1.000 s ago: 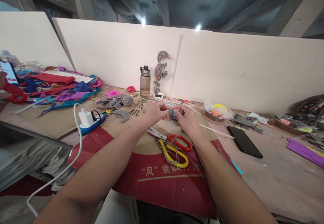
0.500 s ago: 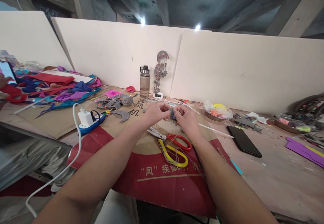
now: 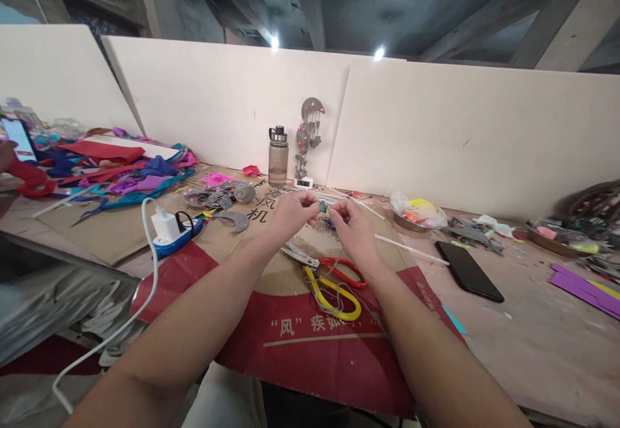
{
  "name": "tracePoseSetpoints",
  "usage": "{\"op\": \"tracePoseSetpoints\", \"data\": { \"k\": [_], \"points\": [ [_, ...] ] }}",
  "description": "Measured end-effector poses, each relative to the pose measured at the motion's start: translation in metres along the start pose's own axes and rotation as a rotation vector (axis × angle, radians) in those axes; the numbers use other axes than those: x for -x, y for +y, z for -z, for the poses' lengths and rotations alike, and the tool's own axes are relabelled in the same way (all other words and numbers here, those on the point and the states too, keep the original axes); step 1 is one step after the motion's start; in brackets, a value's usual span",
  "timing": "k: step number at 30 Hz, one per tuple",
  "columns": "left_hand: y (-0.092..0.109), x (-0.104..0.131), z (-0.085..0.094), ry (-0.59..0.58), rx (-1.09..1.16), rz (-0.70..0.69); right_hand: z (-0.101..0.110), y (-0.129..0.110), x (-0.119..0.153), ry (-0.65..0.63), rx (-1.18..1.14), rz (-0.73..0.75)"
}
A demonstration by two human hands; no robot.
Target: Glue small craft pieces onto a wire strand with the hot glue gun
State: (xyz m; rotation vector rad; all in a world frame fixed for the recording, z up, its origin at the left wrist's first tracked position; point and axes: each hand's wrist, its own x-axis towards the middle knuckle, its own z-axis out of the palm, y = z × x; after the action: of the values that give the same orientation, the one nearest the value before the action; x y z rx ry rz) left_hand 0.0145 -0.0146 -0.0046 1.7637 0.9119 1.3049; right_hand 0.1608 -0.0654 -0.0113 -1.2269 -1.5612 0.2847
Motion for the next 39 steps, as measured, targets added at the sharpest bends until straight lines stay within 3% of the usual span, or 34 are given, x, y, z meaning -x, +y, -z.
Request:
{"op": "tracePoseSetpoints", "data": {
  "k": [6, 17, 22, 25, 28, 30, 33, 35, 37, 39],
  "points": [
    [0.004, 0.003, -0.003, -0.031, 0.063, 0.031, -0.001, 0.001, -0.001, 0.035, -0.064, -0.128],
    [0.002, 0.004, -0.007, -0.126, 0.121, 0.016, 0.000, -0.003, 0.000, 0.045, -0.054, -0.188],
    [-0.007, -0.003, -0.003, -0.042, 0.135, 0.025, -0.002, 0.004, -0.002, 0.008, -0.052, -0.115],
    [-0.014, -0.012, 0.008, 0.090, 0.151, 0.001, -0.005, 0.004, 0.000, -0.096, -0.037, -0.071],
    [-0.013, -0.019, 0.022, 0.331, 0.277, -0.103, -0.007, -0.007, 0.008, -0.247, -0.071, 0.000],
    [-0.008, -0.021, 0.030, 0.451, 0.369, -0.203, -0.006, -0.019, 0.013, -0.438, -0.104, 0.102],
    [0.002, -0.020, 0.037, 0.514, 0.522, -0.249, 0.001, -0.027, 0.013, -0.687, -0.113, 0.172],
    [0.007, -0.018, 0.038, 0.504, 0.600, -0.208, 0.009, -0.021, 0.006, -0.599, -0.065, 0.045],
    [0.010, -0.017, 0.038, 0.480, 0.645, -0.164, 0.019, -0.003, -0.004, -0.328, 0.050, -0.126],
    [0.010, -0.016, 0.036, 0.460, 0.657, -0.149, 0.025, 0.022, -0.011, -0.127, 0.319, -0.203]
  ]
}}
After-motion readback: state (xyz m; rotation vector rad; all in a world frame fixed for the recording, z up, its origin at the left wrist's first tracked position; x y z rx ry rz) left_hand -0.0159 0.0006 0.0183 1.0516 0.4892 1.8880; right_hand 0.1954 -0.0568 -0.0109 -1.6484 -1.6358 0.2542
